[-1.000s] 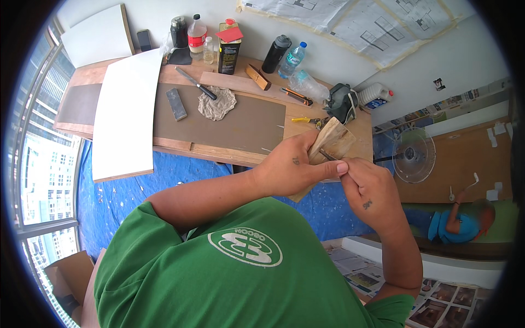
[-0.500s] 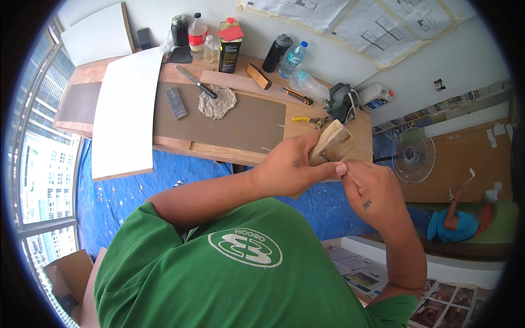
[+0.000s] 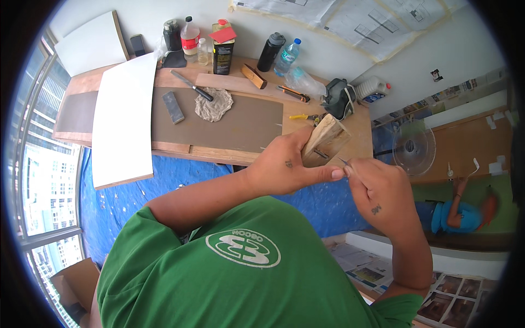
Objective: The person adjusts a wooden hand plane using a utility knife, repeatedly scraping and inspecting the blade area. They also retrieve a small metal file from a cabinet and briefly handle it before returning to the plane.
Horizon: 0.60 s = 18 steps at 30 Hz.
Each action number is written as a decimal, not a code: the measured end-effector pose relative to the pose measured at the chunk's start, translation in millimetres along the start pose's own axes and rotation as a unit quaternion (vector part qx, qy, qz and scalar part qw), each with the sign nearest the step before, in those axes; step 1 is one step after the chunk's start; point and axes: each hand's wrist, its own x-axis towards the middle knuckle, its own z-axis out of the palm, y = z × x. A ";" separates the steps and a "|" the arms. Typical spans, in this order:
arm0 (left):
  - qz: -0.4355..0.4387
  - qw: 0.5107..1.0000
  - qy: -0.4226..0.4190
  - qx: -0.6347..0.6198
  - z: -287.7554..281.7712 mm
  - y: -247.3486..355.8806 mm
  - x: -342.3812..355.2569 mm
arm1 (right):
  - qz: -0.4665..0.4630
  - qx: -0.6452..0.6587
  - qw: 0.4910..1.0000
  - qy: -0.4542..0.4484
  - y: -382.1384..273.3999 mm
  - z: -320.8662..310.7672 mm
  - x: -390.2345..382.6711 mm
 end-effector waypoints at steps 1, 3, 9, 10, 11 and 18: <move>0.031 0.999 0.005 -0.003 0.6 0.1 0.0 | -0.002 0.009 1.000 0.005 0.7 0.9 0.1; 0.070 0.997 0.012 -0.018 2.8 0.2 0.6 | 0.004 0.006 1.000 0.004 0.6 5.5 0.1; 0.044 0.999 0.013 -0.022 5.7 -1.7 2.8 | 0.001 -0.003 1.000 -0.013 2.6 7.7 0.3; 0.049 0.999 0.015 -0.016 5.7 -2.1 2.8 | 0.005 -0.005 1.000 -0.019 2.6 7.8 0.1; 0.042 0.999 0.014 -0.010 5.6 -2.4 2.9 | 0.001 -0.003 1.000 -0.014 2.7 8.1 0.7; 0.065 0.998 0.020 -0.017 6.9 -2.1 3.6 | -0.022 -0.011 1.000 -0.004 6.5 11.0 5.1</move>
